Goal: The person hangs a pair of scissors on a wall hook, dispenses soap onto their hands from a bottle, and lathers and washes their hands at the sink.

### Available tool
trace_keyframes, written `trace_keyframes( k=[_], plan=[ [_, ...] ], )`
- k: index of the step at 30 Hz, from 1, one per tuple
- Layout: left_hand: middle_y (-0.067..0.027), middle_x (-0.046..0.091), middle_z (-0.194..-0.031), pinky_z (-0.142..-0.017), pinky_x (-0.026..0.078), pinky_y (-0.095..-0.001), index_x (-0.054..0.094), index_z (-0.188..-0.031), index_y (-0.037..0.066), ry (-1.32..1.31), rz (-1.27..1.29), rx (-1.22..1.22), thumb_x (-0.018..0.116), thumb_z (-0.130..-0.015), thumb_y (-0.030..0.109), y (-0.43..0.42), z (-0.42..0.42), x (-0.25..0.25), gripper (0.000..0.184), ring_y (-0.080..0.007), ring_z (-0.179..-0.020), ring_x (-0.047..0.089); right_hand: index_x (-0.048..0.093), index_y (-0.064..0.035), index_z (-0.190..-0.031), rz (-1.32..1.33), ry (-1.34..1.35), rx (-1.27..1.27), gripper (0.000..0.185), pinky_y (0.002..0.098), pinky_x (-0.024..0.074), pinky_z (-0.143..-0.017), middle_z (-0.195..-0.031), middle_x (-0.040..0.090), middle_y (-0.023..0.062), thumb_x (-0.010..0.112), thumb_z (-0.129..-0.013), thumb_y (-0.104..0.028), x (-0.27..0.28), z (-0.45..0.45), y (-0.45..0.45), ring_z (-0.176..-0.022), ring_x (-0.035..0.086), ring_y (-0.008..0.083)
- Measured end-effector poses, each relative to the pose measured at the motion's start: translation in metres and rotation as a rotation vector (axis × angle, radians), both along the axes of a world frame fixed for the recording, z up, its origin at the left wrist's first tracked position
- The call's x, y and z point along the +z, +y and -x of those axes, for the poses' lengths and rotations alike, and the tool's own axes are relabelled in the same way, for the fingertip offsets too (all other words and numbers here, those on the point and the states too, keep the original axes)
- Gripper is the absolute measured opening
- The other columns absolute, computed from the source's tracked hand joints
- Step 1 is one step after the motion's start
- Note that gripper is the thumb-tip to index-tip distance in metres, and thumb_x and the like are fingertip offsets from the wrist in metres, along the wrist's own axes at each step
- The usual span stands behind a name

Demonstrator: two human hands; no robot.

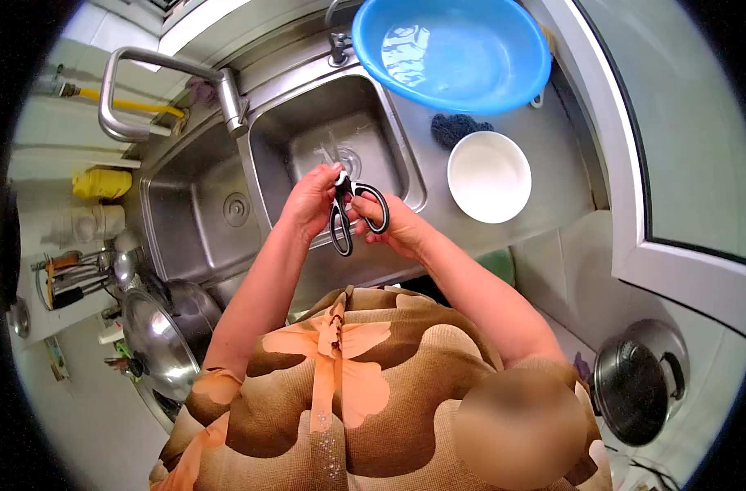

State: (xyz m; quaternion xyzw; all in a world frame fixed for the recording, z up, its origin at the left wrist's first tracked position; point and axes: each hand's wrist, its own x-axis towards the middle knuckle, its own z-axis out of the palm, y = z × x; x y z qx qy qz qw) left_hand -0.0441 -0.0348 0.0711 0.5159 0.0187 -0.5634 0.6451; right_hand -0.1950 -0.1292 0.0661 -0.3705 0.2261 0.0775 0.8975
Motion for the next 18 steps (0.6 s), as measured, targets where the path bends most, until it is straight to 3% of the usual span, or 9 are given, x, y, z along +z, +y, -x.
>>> trace_keyframes(
  k=[2,3,4,6,10,12,14,15,18],
  plan=[
    [-0.0005,0.054,-0.073,-0.063,0.046,-0.0289,0.050,-0.079,0.012,0.011,0.033,0.003,0.060,-0.086,0.023,-0.003,0.005,-0.001,0.017,-0.0139,-0.067,0.053,0.052,-0.0111,-0.114,0.048,0.060,-0.008,0.060,0.0189,0.0446,-0.053,-0.095,0.063,0.0039,0.055,-0.080,-0.060,0.004,0.003,-0.001,-0.062,0.054,0.0049],
    [0.0001,0.056,-0.079,-0.063,0.048,-0.0288,0.050,-0.087,0.011,0.040,-0.004,-0.013,0.060,-0.087,0.025,-0.002,0.007,0.001,0.018,-0.0128,-0.068,0.055,0.054,-0.0097,-0.112,-0.191,-0.014,-0.042,0.063,0.0229,0.0483,-0.057,-0.090,0.064,0.0070,0.050,-0.081,-0.064,0.000,0.006,-0.005,-0.065,0.059,0.0097],
    [0.0001,0.056,-0.079,-0.063,0.048,-0.0288,0.050,-0.087,0.011,0.040,-0.003,-0.018,0.060,-0.087,0.025,-0.004,0.008,-0.001,0.018,-0.0128,-0.068,0.055,0.054,-0.0097,-0.112,-0.189,-0.014,-0.047,0.063,0.0229,0.0483,-0.057,-0.090,0.064,0.0070,0.050,-0.081,-0.064,-0.003,0.010,-0.006,-0.065,0.059,0.0097],
    [0.0017,0.056,-0.079,-0.063,0.047,-0.0278,0.051,-0.089,0.011,0.092,0.042,-0.019,0.060,-0.086,0.025,-0.002,0.010,-0.008,0.016,-0.0111,-0.070,0.055,0.055,-0.0086,-0.111,-0.438,-0.052,-0.124,0.065,0.0270,0.0514,-0.063,-0.090,0.065,0.0097,0.048,-0.081,-0.065,-0.004,0.014,-0.002,-0.073,0.064,0.0164],
    [0.0011,0.056,-0.081,-0.062,0.046,-0.0275,0.054,-0.096,0.011,0.041,0.037,-0.012,0.060,-0.086,0.026,-0.008,0.012,-0.005,0.019,-0.0112,-0.072,0.055,0.054,-0.0068,-0.116,-0.476,-0.089,-0.140,0.065,0.0343,0.0503,-0.079,-0.107,0.062,0.0149,0.048,-0.082,-0.062,0.006,0.027,-0.003,-0.093,0.062,0.0232],
    [-0.0001,0.056,-0.082,-0.062,0.047,-0.0280,0.055,-0.099,0.011,0.072,-0.002,0.011,0.058,-0.087,0.027,-0.008,0.016,-0.001,0.021,-0.0124,-0.073,0.055,0.051,-0.0070,-0.122,-0.500,-0.119,-0.142,0.060,0.0355,0.0490,-0.081,-0.114,0.059,0.0147,0.048,-0.086,-0.055,0.001,0.038,-0.002,-0.098,0.059,0.0230],
    [-0.0013,0.055,-0.082,-0.062,0.047,-0.0294,0.055,-0.102,0.010,0.096,0.034,-0.004,0.056,-0.088,0.026,-0.004,0.017,-0.003,0.021,-0.0139,-0.074,0.055,0.050,-0.0083,-0.124,-0.203,0.066,-0.261,0.053,0.0355,0.0487,-0.080,-0.116,0.058,0.0142,0.047,-0.089,-0.048,-0.012,0.053,-0.001,-0.095,0.059,0.0211],
    [-0.0023,0.055,-0.082,-0.062,0.048,-0.0306,0.054,-0.105,0.009,0.108,0.075,-0.001,0.054,-0.089,0.024,-0.002,0.015,-0.014,0.022,-0.0145,-0.074,0.055,0.051,-0.0079,-0.122,-0.169,0.134,-0.331,0.049,0.0331,0.0487,-0.076,-0.112,0.060,0.0092,0.046,-0.090,-0.045,-0.003,0.063,-0.003,-0.093,0.059,0.0176],
    [-0.0042,0.056,-0.079,-0.059,0.048,-0.0306,0.057,-0.102,0.008,0.046,0.058,0.027,0.052,-0.091,0.024,-0.002,0.011,-0.021,0.021,-0.0155,-0.072,0.055,0.050,-0.0089,-0.121,0.060,0.260,-0.374,0.051,0.0313,0.0509,-0.068,-0.105,0.062,0.0084,0.045,-0.090,-0.049,0.004,0.105,-0.010,-0.088,0.060,0.0151]
  ],
)
